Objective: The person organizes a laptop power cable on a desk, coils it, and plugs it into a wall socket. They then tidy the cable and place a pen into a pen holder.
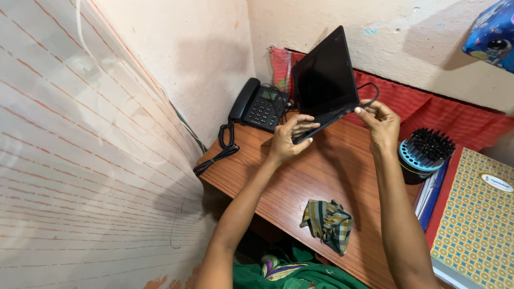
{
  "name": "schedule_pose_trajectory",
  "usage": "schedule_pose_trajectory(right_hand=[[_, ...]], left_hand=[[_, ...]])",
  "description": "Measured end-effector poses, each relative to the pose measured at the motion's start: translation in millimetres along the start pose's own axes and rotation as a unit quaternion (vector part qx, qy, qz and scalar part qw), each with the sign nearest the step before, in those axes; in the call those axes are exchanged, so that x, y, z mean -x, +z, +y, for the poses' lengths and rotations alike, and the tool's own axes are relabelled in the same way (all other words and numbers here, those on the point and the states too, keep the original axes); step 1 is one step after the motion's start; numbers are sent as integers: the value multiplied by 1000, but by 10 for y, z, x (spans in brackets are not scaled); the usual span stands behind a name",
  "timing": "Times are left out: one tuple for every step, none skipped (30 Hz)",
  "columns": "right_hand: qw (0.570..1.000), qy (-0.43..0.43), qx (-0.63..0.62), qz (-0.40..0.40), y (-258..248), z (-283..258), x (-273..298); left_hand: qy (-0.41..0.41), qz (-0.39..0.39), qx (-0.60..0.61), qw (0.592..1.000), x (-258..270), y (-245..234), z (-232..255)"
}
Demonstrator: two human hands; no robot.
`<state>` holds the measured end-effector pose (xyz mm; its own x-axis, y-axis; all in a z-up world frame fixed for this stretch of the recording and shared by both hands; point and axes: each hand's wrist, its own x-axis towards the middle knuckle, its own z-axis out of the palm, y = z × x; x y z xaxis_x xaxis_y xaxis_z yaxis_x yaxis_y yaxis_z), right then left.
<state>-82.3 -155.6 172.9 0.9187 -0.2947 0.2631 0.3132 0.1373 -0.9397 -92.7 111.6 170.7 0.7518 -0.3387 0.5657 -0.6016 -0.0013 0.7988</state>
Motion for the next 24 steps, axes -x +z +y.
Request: schedule_pose_trajectory(right_hand=[[1000, -14, -3, -1, 3, 10, 17], [1000, -28, -5, -2, 3, 19, 29], [999, -42, -7, -3, -2, 23, 37], [999, -46, -5, 0, 1, 29, 47], [999, -51, -4, 3, 10, 33, 57], [998, -56, -2, 6, 25, 31, 60], [998, -65, 4, 8, 45, 25, 59], [997, -74, 9, 11, 59, 18, 68], [996, -82, 15, 14, 74, 8, 79], [995, -92, 24, 16, 91, -10, 85], [994, -101, 33, 19, 104, -29, 96], [993, -110, 41, 21, 118, -41, 114], [993, -106, 50, 26, 127, -55, 127], [993, -102, 59, 32, 126, -74, 142], [992, -98, 69, 37, 126, -91, 153], [992, -100, 75, 38, 126, -104, 161], [991, -101, 81, 38, 123, -116, 168], [990, -102, 87, 39, 121, -127, 175], [989, -102, 95, 42, 122, -134, 186], [988, -102, 105, 44, 123, -144, 191], [987, -102, 114, 47, 121, -156, 191], [987, -103, 118, 47, 116, -165, 192], [986, -103, 122, 47, 110, -172, 193], [985, -104, 126, 47, 106, -177, 193]], left_hand=[[2, 0, 2, 1000, 6, 0, 0], [3, 0, 5, 1000, 7, 6, -2], [5, 0, 7, 1000, 8, 14, -4], [3, 1, 8, 1000, 9, 18, -3], [0, 2, 8, 1000, 10, 23, -2], [-2, 3, 8, 1000, 3, 26, 0], [3, 3, 4, 1000, -2, 27, 2], [7, 3, 0, 1000, 3, 34, 5], [11, 4, -3, 1000, 6, 41, 10], [12, 6, -2, 1000, 2, 48, 18], [13, 7, 0, 1000, 2, 58, 29], [14, 9, 1, 1000, 10, 67, 39], [16, 13, -12, 1000, 12, 75, 48], [17, 16, -25, 999, 13, 87, 59], [19, 19, -37, 999, 14, 98, 70], [17, 19, -35, 999, 14, 109, 81], [15, 20, -33, 999, 17, 122, 93], [14, 21, -32, 999, 19, 133, 105], [13, 21, -29, 999, 22, 143, 117], [12, 20, -26, 999, 22, 155, 127], [11, 20, -23, 999, 22, 168, 135], [11, 21, -21, 1000, 25, 186, 143], [10, 21, -18, 1000, 28, 205, 149], [10, 22, -15, 1000, 32, 222, 152]])
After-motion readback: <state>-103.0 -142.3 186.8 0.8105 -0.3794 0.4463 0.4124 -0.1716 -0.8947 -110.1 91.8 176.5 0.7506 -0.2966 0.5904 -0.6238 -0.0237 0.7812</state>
